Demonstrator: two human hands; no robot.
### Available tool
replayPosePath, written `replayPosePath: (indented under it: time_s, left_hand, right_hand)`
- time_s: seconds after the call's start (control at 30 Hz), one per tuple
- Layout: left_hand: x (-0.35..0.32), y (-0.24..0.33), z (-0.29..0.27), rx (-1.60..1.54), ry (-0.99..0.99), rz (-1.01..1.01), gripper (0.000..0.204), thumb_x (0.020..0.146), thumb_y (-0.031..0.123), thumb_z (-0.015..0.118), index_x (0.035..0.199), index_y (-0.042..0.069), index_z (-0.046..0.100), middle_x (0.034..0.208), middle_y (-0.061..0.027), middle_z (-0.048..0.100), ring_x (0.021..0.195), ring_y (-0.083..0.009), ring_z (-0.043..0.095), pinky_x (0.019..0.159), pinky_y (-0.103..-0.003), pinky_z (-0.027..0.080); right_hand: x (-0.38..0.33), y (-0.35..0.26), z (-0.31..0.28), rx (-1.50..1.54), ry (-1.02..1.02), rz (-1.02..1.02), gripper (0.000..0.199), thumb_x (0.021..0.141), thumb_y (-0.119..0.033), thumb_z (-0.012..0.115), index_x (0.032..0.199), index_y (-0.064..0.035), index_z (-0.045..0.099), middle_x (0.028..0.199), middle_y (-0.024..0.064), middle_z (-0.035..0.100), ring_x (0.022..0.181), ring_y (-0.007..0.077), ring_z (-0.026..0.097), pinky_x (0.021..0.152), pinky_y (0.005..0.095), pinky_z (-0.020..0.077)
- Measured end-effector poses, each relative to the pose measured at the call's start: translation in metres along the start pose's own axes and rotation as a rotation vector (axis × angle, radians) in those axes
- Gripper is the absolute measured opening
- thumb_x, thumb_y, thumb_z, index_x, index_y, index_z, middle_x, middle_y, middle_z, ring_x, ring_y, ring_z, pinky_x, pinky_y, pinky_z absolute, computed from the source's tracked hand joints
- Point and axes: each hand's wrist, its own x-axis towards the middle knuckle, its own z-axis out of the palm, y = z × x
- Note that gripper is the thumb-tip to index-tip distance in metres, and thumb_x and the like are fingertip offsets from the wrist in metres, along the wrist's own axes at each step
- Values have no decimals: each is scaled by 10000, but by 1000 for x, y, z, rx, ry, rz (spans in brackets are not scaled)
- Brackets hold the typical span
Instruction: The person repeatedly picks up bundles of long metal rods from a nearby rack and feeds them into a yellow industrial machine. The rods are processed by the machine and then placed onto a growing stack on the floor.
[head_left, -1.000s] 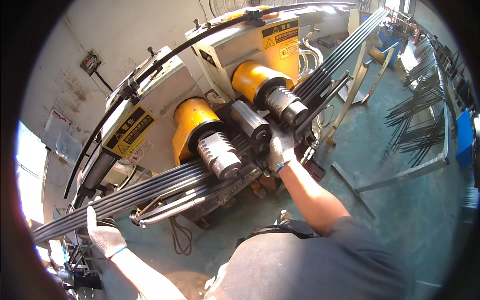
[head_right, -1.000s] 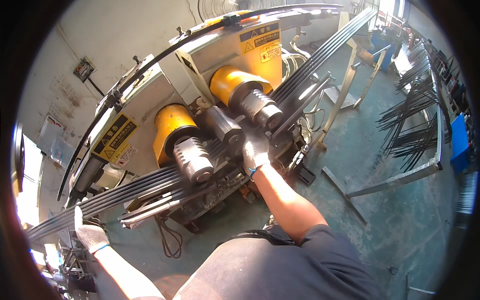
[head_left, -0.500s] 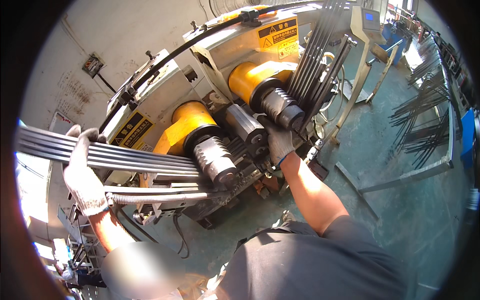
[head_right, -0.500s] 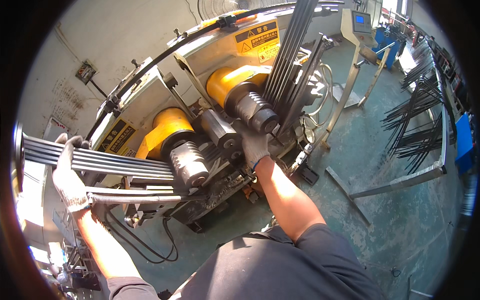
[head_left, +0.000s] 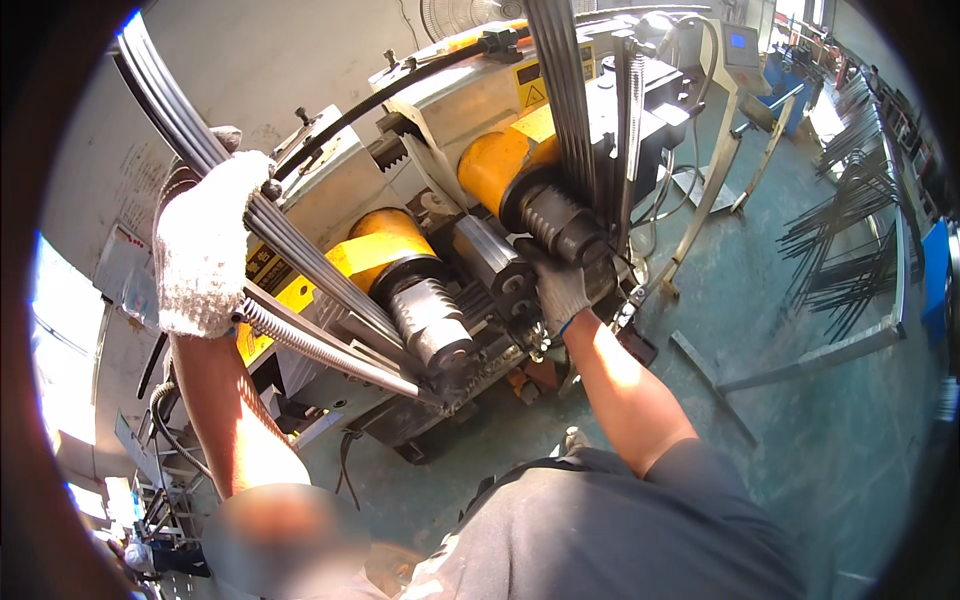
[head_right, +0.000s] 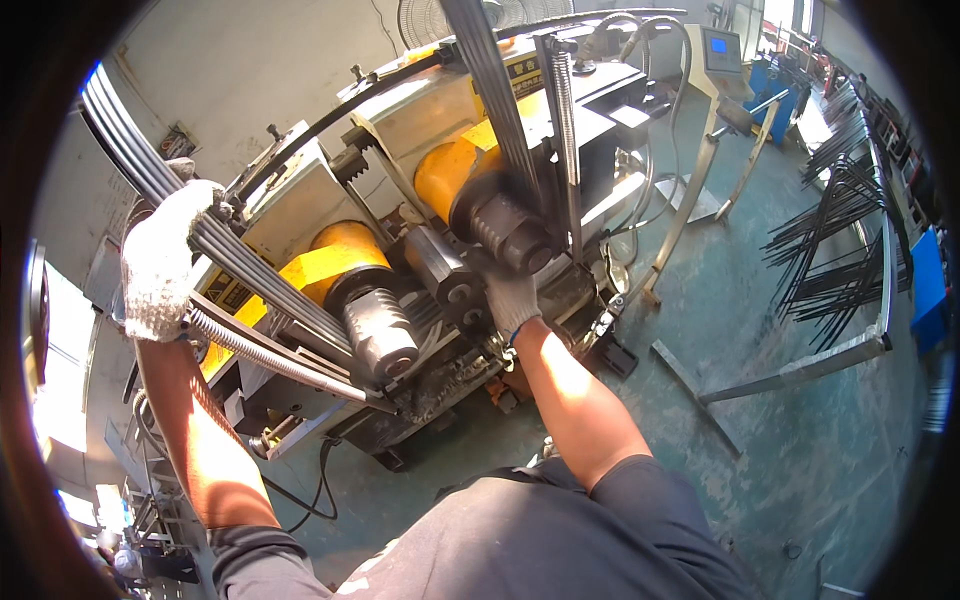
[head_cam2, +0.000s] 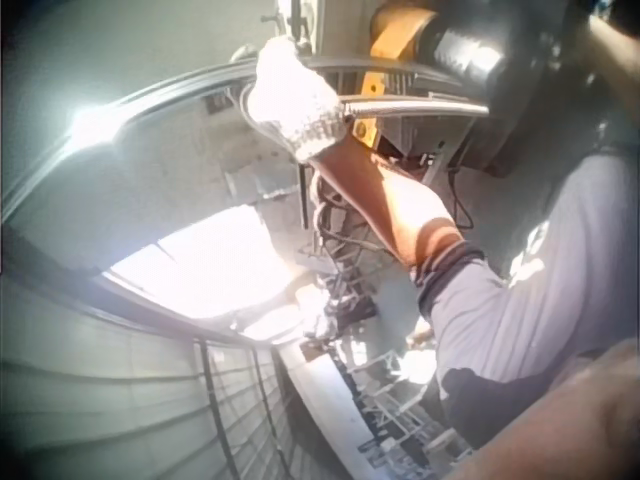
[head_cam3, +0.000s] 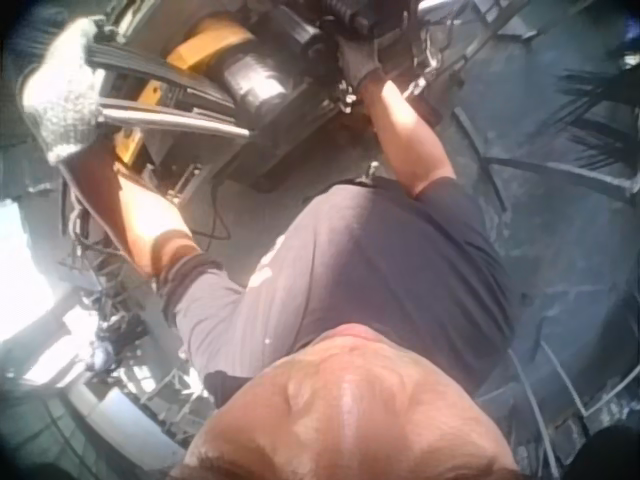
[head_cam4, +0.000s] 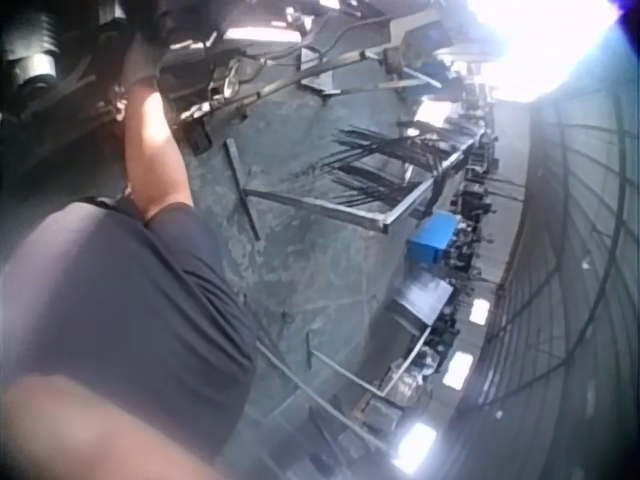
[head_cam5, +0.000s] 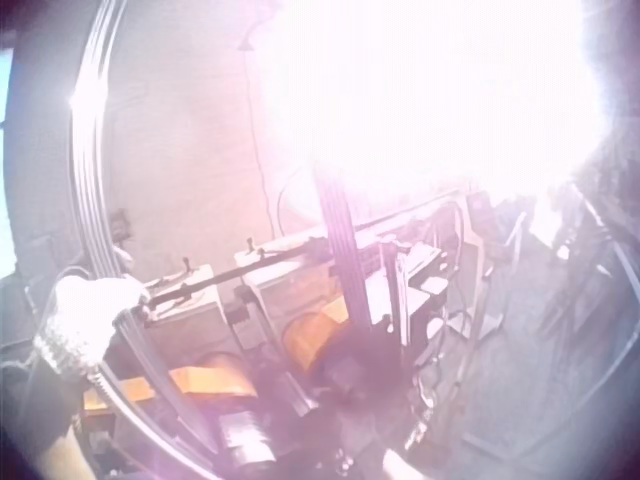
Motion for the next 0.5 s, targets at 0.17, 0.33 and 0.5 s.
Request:
replayPosePath:
  time_s: [0.17,0.33,0.5]
  left_hand:
    - [7,-7,13,52,-36,159,268,1137,149,615,1263,24,816,1100,-91,837,1028,-166,784,984,-332,609]
    - [8,3,27,-121,-22,-55,280,1145,184,615,1224,15,825,1081,-78,833,1016,-164,785,965,-335,614]
    - [1,13,6,-28,1,-87,316,1146,249,651,1165,-6,836,1056,-91,830,1010,-185,791,991,-363,612]
  right_hand:
    - [4,17,-12,-118,55,-63,185,1046,-102,706,1194,-26,788,1154,66,764,1063,181,728,929,354,577]
    - [10,-18,-14,408,143,423,262,1000,-150,771,1240,-45,775,1168,36,743,1032,168,714,879,362,593]
    - [8,-28,5,602,164,527,363,984,-166,802,1321,-49,730,1191,56,730,1006,188,716,825,379,614]
